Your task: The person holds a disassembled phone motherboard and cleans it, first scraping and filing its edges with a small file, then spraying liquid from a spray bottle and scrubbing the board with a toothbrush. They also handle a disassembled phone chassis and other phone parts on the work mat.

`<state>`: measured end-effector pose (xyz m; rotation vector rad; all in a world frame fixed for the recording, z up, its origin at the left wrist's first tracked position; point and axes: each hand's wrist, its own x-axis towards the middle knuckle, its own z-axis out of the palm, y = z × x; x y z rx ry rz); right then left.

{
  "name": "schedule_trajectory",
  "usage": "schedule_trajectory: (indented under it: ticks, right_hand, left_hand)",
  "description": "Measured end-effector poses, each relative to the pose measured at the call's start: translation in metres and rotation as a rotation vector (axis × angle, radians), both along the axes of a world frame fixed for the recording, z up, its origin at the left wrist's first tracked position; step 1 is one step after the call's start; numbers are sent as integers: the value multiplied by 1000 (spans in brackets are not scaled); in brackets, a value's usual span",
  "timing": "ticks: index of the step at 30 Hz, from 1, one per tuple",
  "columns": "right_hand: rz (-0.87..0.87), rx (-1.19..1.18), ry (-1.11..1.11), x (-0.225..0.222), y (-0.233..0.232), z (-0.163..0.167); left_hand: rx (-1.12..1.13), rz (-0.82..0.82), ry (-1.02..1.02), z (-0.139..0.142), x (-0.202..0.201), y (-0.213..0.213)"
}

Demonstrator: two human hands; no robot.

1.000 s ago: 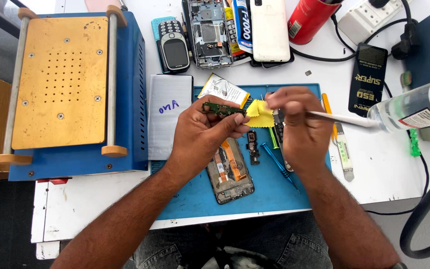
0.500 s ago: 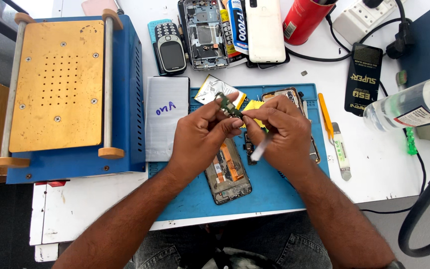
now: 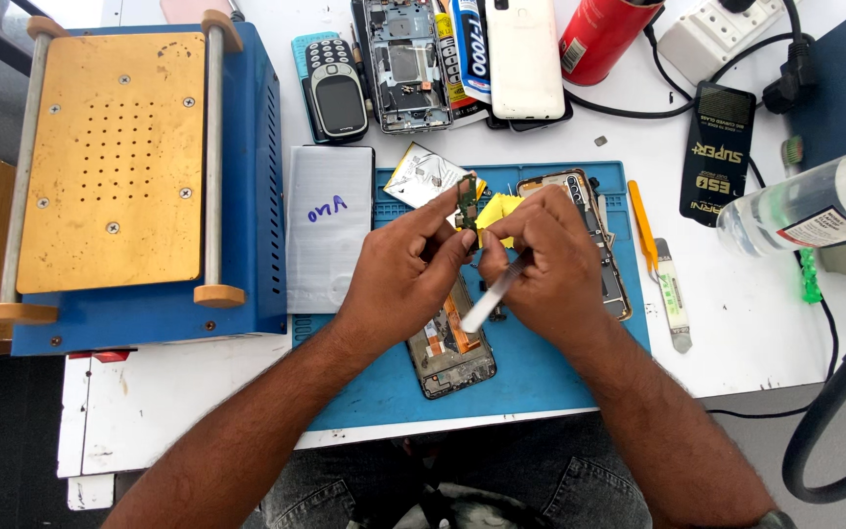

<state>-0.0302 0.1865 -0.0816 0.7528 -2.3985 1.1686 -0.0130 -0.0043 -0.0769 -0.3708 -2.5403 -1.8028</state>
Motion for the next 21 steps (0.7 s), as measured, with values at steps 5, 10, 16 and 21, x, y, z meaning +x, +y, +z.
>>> schedule_trajectory:
  ticks: [5,10,16,21]
  right_hand:
    - [88,-150,-16,-1,11,1]
    - [70,-202,-194,-8,16,3]
    - [61,-209,-435,-5,10,12]
    - [70,-78,-308,-4,5,15]
  left_hand:
    - [137,-15,-100,-1,-1,1]
    - [233,-34,-143,0,-3,-3]
    - [186,-22,-104,0,-3,-3]
    - [-6,21,-12,1,0,0]
